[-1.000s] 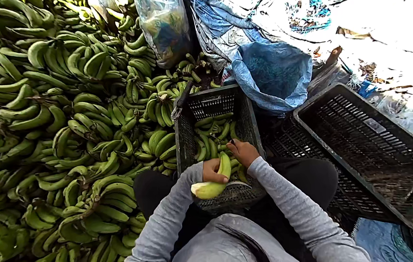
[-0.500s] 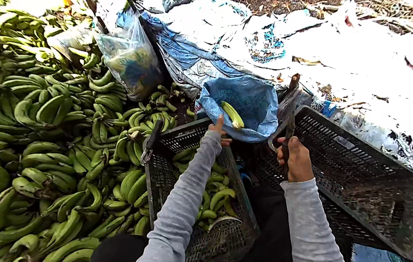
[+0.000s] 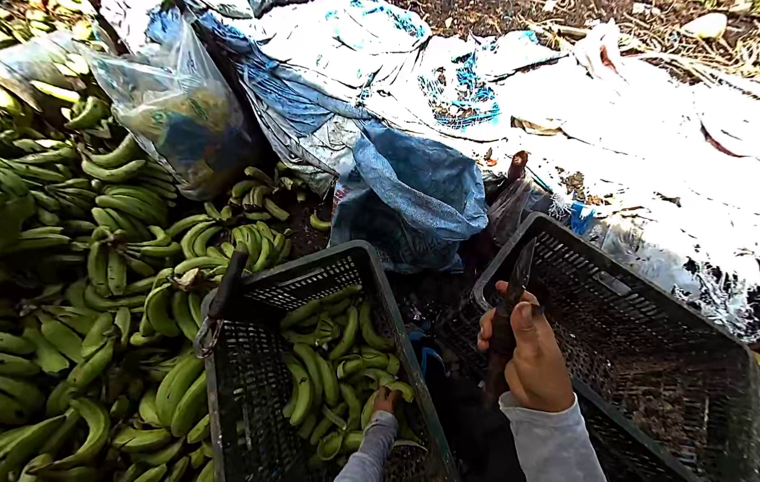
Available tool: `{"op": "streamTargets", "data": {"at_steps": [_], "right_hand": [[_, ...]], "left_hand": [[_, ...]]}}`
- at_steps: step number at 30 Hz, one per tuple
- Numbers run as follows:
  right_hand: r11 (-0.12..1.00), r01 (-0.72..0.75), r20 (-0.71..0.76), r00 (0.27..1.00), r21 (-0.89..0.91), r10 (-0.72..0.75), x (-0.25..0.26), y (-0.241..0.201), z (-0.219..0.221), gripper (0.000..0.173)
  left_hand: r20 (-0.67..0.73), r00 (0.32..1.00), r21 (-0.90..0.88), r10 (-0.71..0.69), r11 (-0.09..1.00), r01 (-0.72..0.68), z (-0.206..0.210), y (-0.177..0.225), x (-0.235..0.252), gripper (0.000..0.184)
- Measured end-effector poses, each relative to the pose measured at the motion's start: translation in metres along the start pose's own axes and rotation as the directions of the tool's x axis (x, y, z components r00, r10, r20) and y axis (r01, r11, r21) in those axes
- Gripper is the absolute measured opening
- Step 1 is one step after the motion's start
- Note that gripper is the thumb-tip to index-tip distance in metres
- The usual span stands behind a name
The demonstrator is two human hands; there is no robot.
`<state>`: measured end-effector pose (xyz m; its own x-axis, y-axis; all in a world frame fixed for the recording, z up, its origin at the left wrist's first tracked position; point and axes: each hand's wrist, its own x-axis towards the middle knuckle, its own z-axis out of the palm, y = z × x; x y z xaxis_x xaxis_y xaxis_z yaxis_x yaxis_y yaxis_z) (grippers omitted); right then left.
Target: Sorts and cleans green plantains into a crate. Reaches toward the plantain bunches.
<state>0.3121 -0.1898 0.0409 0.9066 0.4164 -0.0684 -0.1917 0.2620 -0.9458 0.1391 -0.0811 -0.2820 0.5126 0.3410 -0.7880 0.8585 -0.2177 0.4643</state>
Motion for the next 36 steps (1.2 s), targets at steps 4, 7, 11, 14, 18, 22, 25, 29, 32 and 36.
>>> {"op": "streamTargets", "data": {"at_steps": [4, 7, 11, 14, 18, 22, 25, 29, 32, 36], "right_hand": [[0.997, -0.012, 0.060, 0.998, 0.071, 0.008, -0.001, 0.001, 0.007, 0.030], [0.997, -0.031, 0.109, 0.994, 0.069, 0.023, -0.003, 0.002, 0.013, 0.028], [0.998, -0.037, 0.164, 0.985, -0.054, 0.045, -0.008, 0.008, 0.022, 0.029], [0.990, -0.057, 0.197, 0.977, -0.128, 0.082, -0.014, 0.014, 0.025, 0.027], [0.946, -0.013, 0.284, 0.953, -0.325, 0.110, -0.029, 0.032, 0.035, 0.025], [0.847, 0.150, 0.495, 0.857, -0.510, 0.146, -0.080, 0.053, 0.050, 0.047], [0.830, 0.165, 0.616, 0.749, -0.533, 0.247, -0.136, 0.075, 0.049, 0.063], [0.795, 0.095, 0.687, 0.572, -0.599, 0.449, -0.173, 0.096, 0.071, 0.064], [0.806, 0.071, 0.702, 0.541, -0.588, 0.464, -0.177, 0.097, 0.086, 0.066], [0.815, 0.079, 0.712, 0.539, -0.574, 0.450, -0.180, 0.094, 0.095, 0.064]], "left_hand": [[0.022, 0.997, 0.112, 0.073, 0.991, -0.075, 0.008, -0.027, -0.011, 0.041], [0.013, 0.996, 0.160, 0.083, 0.984, -0.084, 0.000, -0.027, -0.030, 0.037], [0.043, 0.979, 0.082, 0.201, 0.975, -0.204, -0.061, 0.003, -0.088, 0.042], [-0.076, 0.855, -0.106, 0.513, 0.849, -0.518, -0.127, 0.016, -0.154, 0.050], [-0.291, 0.715, -0.597, 0.635, 0.463, -0.655, -0.171, 0.014, -0.201, 0.116], [-0.385, 0.887, -0.899, 0.256, 0.115, -0.423, -0.151, 0.009, -0.229, 0.053], [-0.359, 0.893, -0.933, -0.272, 0.098, -0.345, -0.160, 0.001, -0.216, 0.047], [-0.320, 0.865, -0.946, -0.386, 0.182, -0.269, -0.168, -0.009, -0.230, 0.049], [-0.257, 0.911, -0.943, -0.323, 0.292, -0.162, -0.176, 0.006, -0.259, 0.049], [-0.291, 0.898, -0.944, -0.331, 0.250, -0.214, -0.174, 0.000, -0.260, 0.046]]}}
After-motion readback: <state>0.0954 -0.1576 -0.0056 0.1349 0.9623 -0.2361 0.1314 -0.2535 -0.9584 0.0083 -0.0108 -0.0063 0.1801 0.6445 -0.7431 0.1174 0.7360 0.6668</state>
